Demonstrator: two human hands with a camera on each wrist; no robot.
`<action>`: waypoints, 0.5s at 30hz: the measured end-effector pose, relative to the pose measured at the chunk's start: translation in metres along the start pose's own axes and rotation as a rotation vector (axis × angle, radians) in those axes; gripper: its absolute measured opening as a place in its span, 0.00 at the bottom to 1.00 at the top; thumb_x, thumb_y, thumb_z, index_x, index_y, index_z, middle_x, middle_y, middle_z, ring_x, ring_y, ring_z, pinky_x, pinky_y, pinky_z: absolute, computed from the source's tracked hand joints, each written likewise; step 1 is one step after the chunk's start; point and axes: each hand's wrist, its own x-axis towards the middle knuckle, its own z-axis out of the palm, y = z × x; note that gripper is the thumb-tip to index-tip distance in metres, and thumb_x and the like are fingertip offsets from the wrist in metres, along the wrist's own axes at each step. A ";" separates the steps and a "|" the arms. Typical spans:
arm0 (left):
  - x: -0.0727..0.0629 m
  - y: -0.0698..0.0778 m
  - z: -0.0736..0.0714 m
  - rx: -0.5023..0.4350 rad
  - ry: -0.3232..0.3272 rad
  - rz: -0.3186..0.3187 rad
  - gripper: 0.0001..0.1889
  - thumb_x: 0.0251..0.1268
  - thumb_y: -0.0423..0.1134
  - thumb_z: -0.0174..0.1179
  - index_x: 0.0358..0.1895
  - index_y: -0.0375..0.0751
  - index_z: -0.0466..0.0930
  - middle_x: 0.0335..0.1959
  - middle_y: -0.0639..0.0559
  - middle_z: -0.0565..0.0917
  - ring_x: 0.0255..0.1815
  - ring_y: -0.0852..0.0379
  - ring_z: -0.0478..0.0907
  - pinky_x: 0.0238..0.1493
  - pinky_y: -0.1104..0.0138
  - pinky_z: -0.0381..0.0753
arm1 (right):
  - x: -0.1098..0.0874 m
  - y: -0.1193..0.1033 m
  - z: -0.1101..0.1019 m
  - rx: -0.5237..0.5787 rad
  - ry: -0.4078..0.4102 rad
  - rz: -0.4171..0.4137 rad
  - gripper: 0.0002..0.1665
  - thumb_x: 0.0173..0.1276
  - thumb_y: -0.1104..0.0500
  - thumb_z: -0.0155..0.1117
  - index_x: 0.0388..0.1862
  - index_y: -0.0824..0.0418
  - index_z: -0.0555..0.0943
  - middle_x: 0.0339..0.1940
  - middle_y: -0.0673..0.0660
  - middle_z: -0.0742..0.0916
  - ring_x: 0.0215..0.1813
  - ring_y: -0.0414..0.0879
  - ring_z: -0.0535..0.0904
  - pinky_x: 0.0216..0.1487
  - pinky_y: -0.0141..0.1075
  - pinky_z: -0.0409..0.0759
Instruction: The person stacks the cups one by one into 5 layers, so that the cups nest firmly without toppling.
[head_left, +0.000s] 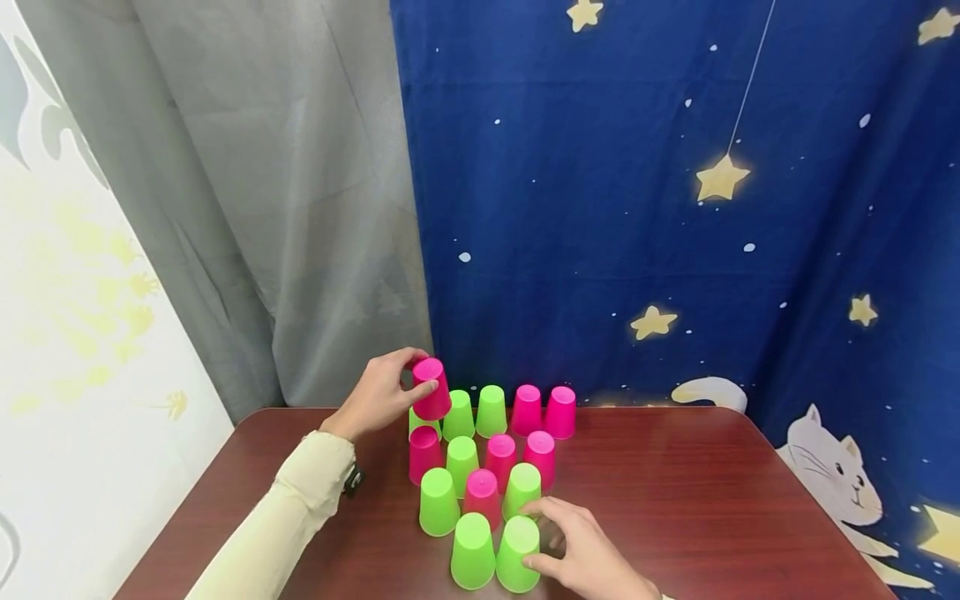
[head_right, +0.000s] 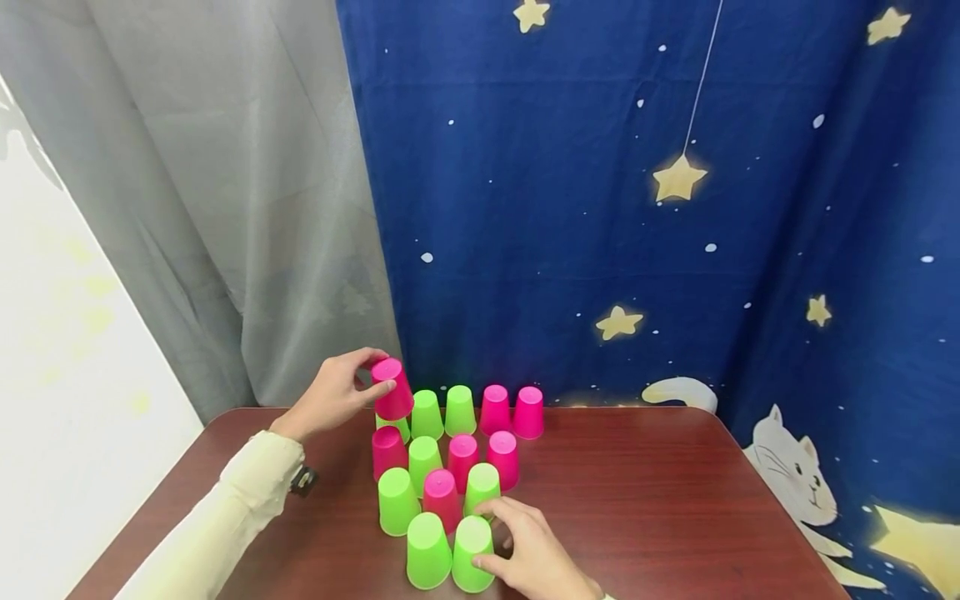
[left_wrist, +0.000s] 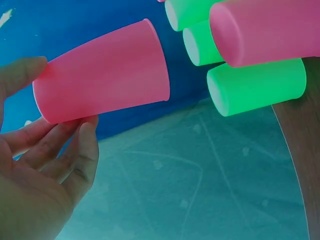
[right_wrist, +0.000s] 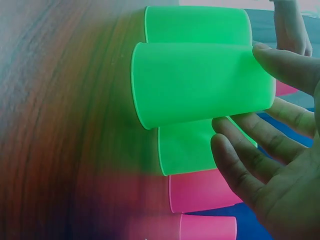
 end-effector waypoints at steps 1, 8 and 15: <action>0.003 -0.002 0.002 0.000 -0.003 -0.003 0.25 0.61 0.45 0.70 0.58 0.38 0.78 0.47 0.45 0.86 0.40 0.52 0.81 0.36 0.67 0.83 | 0.000 0.000 0.001 -0.007 0.005 0.000 0.25 0.62 0.54 0.75 0.56 0.57 0.79 0.45 0.53 0.87 0.36 0.30 0.80 0.34 0.29 0.83; 0.020 -0.010 0.015 0.003 -0.024 -0.071 0.25 0.63 0.46 0.69 0.59 0.37 0.77 0.49 0.43 0.85 0.47 0.46 0.82 0.43 0.60 0.86 | 0.001 0.001 0.004 -0.018 0.021 0.026 0.26 0.61 0.55 0.76 0.57 0.57 0.79 0.46 0.51 0.86 0.37 0.29 0.80 0.35 0.30 0.84; 0.030 -0.019 0.025 0.033 -0.051 -0.152 0.25 0.64 0.46 0.68 0.60 0.36 0.76 0.49 0.42 0.84 0.50 0.44 0.81 0.46 0.57 0.86 | 0.001 0.001 0.005 -0.014 0.019 0.042 0.26 0.61 0.55 0.76 0.57 0.57 0.79 0.47 0.52 0.86 0.38 0.30 0.81 0.37 0.31 0.84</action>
